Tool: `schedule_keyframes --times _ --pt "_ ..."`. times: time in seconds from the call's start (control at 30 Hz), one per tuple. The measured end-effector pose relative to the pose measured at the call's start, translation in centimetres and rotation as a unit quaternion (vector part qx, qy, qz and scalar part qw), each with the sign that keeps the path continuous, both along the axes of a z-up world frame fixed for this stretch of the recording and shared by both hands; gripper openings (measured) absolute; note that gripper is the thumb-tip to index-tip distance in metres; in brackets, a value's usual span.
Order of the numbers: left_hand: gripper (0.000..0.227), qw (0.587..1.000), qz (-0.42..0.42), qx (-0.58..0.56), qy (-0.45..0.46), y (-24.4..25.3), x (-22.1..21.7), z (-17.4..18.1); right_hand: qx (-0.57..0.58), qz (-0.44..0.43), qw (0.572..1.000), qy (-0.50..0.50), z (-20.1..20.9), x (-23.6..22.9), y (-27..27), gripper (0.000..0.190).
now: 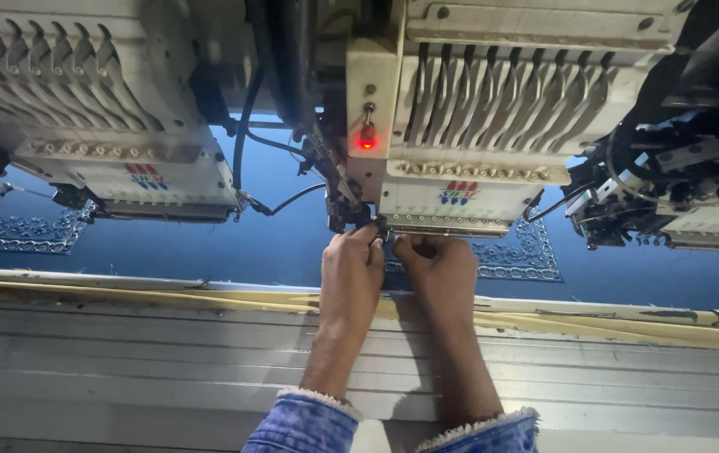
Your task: Operating a multi-head industrial embroidery machine by checking thread tension, adjusting machine heads, and using the control interface.
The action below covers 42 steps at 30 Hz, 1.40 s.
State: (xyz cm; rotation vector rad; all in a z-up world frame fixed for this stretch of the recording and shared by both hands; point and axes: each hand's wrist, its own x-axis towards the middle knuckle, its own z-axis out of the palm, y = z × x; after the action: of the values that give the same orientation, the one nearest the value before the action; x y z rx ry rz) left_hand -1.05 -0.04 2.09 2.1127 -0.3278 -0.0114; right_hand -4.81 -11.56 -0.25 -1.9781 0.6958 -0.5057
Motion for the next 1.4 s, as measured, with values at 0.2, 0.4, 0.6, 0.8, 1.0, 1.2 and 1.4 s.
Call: schedule_keyframes --times 0.2,0.4,0.6,0.8,1.0,1.2,1.4 --pt "0.033 0.998 -0.016 0.041 -0.049 0.1 0.9 -1.8 0.012 -0.005 1.000 -0.013 -0.2 0.1 -0.1 0.031" --pt "0.032 0.998 -0.022 0.049 -0.038 0.0 1.0 -2.1 0.002 -0.011 1.000 -0.007 -1.0 0.3 -0.6 0.034" --pt "0.028 0.996 -0.026 0.058 -0.062 0.0 0.8 -2.2 0.002 -0.016 1.000 -0.002 -0.6 0.4 -0.4 0.034" --pt "0.027 0.998 -0.024 0.033 -0.050 0.2 0.7 -1.5 0.004 -0.024 1.000 -0.003 -0.1 0.3 -0.1 0.037" --pt "0.030 0.998 -0.033 0.021 -0.046 0.2 0.8 -2.0 0.003 -0.026 1.000 0.001 0.3 0.3 0.2 0.034" --pt "0.028 0.998 -0.025 0.007 -0.061 0.1 0.7 -1.9 0.005 -0.020 1.000 -0.012 0.6 0.2 0.5 0.035" --pt "0.027 0.999 -0.013 -0.014 -0.046 0.0 1.2 -2.1 0.009 -0.023 1.000 -0.012 -0.9 0.6 -0.3 0.038"
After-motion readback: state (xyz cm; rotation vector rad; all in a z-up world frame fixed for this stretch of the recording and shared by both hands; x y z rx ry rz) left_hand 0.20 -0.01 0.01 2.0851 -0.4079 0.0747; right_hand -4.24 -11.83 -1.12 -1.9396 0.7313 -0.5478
